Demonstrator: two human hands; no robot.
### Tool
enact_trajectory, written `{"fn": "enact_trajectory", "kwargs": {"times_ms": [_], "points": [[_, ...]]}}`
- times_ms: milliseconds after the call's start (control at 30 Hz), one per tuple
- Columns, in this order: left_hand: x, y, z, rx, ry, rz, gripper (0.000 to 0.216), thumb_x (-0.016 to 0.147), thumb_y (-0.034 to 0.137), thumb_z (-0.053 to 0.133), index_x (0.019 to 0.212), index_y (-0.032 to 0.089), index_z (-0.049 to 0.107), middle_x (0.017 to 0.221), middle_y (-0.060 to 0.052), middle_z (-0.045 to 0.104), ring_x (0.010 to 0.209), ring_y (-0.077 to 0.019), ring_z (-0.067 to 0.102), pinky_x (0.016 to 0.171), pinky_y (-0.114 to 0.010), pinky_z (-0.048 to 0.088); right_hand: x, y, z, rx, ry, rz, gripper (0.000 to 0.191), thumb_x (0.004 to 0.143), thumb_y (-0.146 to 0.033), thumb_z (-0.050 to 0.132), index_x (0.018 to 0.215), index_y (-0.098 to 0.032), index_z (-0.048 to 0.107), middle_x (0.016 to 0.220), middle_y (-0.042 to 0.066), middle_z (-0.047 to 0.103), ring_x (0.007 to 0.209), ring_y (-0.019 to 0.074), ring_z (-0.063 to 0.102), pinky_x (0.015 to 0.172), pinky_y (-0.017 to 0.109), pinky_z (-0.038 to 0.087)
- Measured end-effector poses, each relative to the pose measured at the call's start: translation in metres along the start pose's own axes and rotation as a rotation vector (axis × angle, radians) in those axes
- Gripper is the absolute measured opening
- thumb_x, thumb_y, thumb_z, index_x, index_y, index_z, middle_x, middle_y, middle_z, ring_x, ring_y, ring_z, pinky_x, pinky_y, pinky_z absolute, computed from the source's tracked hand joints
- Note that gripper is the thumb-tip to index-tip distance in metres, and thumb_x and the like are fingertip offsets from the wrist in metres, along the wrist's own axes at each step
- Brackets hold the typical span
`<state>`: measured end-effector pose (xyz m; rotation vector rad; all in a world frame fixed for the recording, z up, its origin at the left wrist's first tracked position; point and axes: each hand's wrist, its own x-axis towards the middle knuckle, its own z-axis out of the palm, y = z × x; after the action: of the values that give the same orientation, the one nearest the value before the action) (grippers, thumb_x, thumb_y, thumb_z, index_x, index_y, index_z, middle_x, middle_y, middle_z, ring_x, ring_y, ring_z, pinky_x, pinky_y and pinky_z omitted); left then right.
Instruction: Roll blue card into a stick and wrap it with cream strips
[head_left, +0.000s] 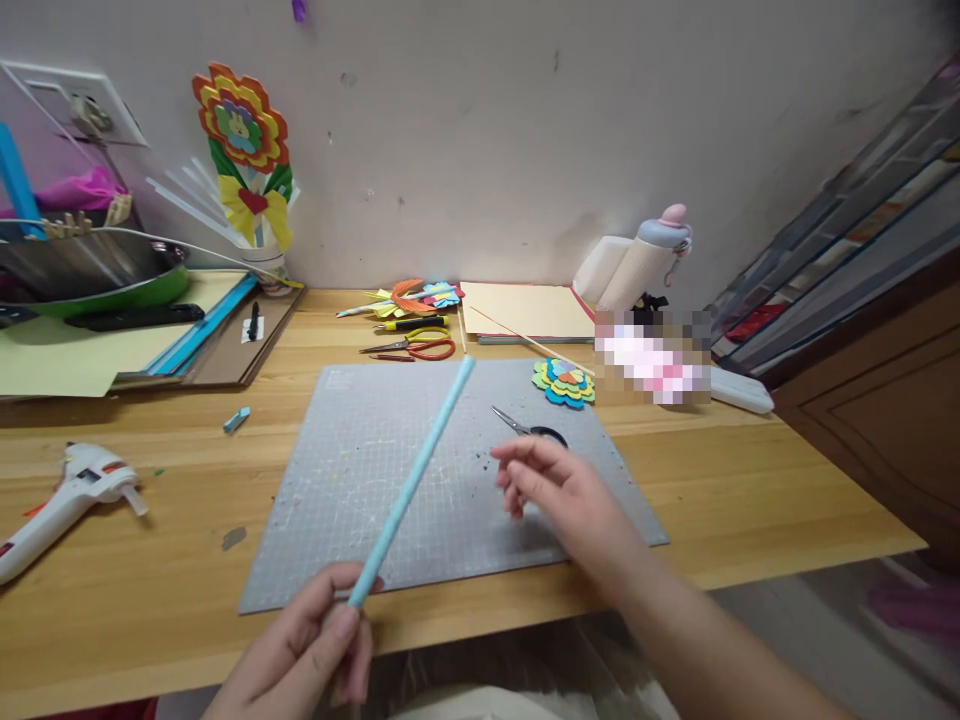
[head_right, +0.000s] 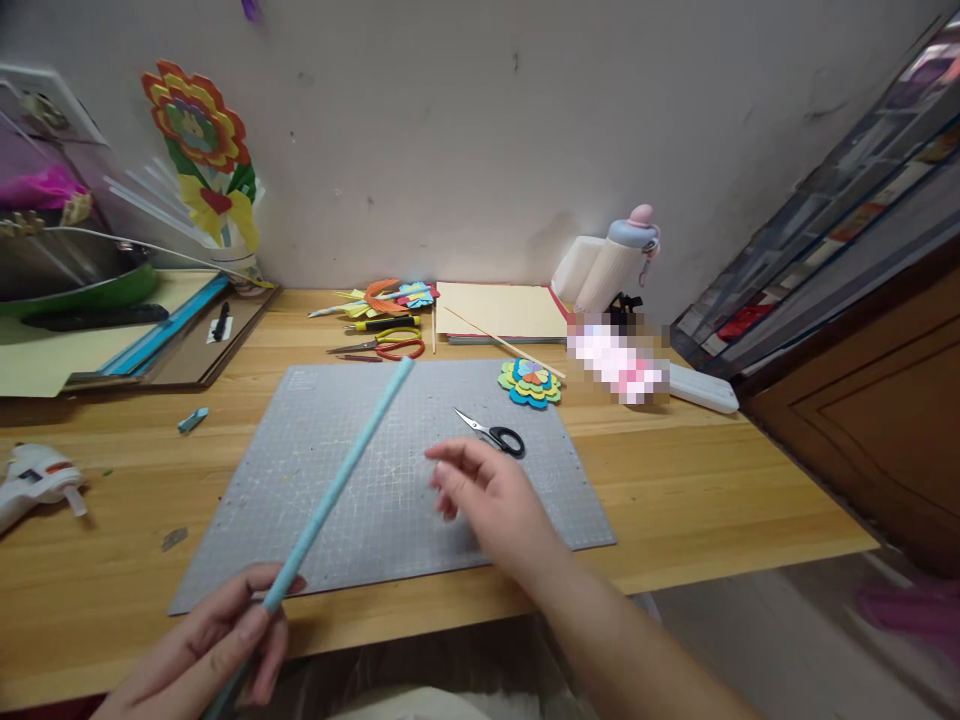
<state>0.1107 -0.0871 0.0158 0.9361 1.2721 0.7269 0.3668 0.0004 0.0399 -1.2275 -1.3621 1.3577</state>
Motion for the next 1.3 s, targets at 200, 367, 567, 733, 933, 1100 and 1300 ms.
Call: {"fn": "enact_trajectory", "kwargs": {"times_ms": [200, 367, 567, 733, 933, 1100, 1300], "points": [[0.008, 0.006, -0.007, -0.243, 0.106, -0.042, 0.037, 0.073, 0.052, 0.066, 0.089, 0.020, 0.058, 0.062, 0.002, 0.059, 0.059, -0.0113, 0.047, 0.060, -0.022, 0.038, 0.117, -0.009, -0.058, -0.672, 0.251, -0.078, 0.022, 0.083, -0.024, 0.051, 0.100, -0.016, 0.063, 0.108, 0.010, 0.063, 0.099, 0.0214, 0.058, 0.090, 0.035, 0.042], [0.009, 0.009, -0.006, -0.235, 0.080, -0.058, 0.039, 0.076, 0.054, 0.062, 0.091, 0.018, 0.058, 0.061, 0.001, 0.059, 0.059, -0.0116, 0.046, 0.062, -0.023, 0.038, 0.189, 0.003, -0.088, -0.948, 0.420, 0.002, 0.034, 0.080, -0.019, 0.058, 0.113, -0.015, 0.058, 0.129, 0.018, 0.048, 0.125, 0.0357, 0.037, 0.103, 0.054, 0.022], [0.015, 0.010, -0.006, -0.319, 0.043, -0.058, 0.046, 0.078, 0.051, 0.060, 0.111, 0.020, 0.053, 0.061, 0.001, 0.059, 0.058, -0.0117, 0.045, 0.058, -0.023, 0.037, 0.215, 0.009, -0.093, -0.992, 0.364, 0.064, 0.031, 0.089, -0.034, 0.058, 0.114, -0.016, 0.057, 0.121, 0.009, 0.056, 0.109, 0.0254, 0.054, 0.093, 0.049, 0.042], [0.013, 0.018, -0.006, -0.354, 0.041, -0.047, 0.036, 0.079, 0.046, 0.062, 0.103, 0.021, 0.055, 0.061, 0.001, 0.059, 0.058, -0.0117, 0.047, 0.058, -0.023, 0.036, 0.205, -0.023, -0.082, -0.785, 0.329, -0.028, 0.022, 0.091, -0.026, 0.051, 0.106, -0.013, 0.060, 0.106, 0.010, 0.061, 0.091, 0.0205, 0.060, 0.084, 0.040, 0.046], [0.010, 0.020, -0.005, -0.357, 0.010, -0.049, 0.042, 0.077, 0.048, 0.063, 0.106, 0.018, 0.056, 0.060, 0.000, 0.061, 0.057, -0.0126, 0.048, 0.060, -0.025, 0.035, 0.106, -0.029, -0.032, -0.378, 0.020, 0.019, 0.025, 0.089, -0.035, 0.045, 0.103, -0.019, 0.059, 0.068, -0.001, 0.057, 0.037, 0.0070, 0.041, 0.038, 0.022, 0.037], [0.024, 0.026, 0.006, -0.295, -0.062, 0.005, 0.036, 0.081, 0.047, 0.057, 0.103, 0.020, 0.048, 0.073, -0.004, 0.068, 0.061, -0.0139, 0.050, 0.063, -0.026, 0.037, 0.037, 0.008, 0.018, 0.467, -0.207, 0.348, 0.022, 0.079, -0.037, 0.066, 0.082, -0.016, 0.061, 0.063, -0.002, 0.055, 0.045, 0.0065, 0.049, 0.037, 0.016, 0.036], [0.053, 0.048, 0.035, -0.284, 0.031, 0.106, 0.025, 0.079, 0.037, 0.063, 0.095, 0.018, 0.056, 0.081, -0.003, 0.066, 0.072, -0.0138, 0.053, 0.061, -0.023, 0.035, 0.036, 0.010, 0.040, 0.555, -0.273, 0.341, 0.023, 0.081, -0.028, 0.064, 0.099, -0.015, 0.059, 0.072, 0.003, 0.067, 0.059, 0.0109, 0.065, 0.053, 0.019, 0.051]]}}
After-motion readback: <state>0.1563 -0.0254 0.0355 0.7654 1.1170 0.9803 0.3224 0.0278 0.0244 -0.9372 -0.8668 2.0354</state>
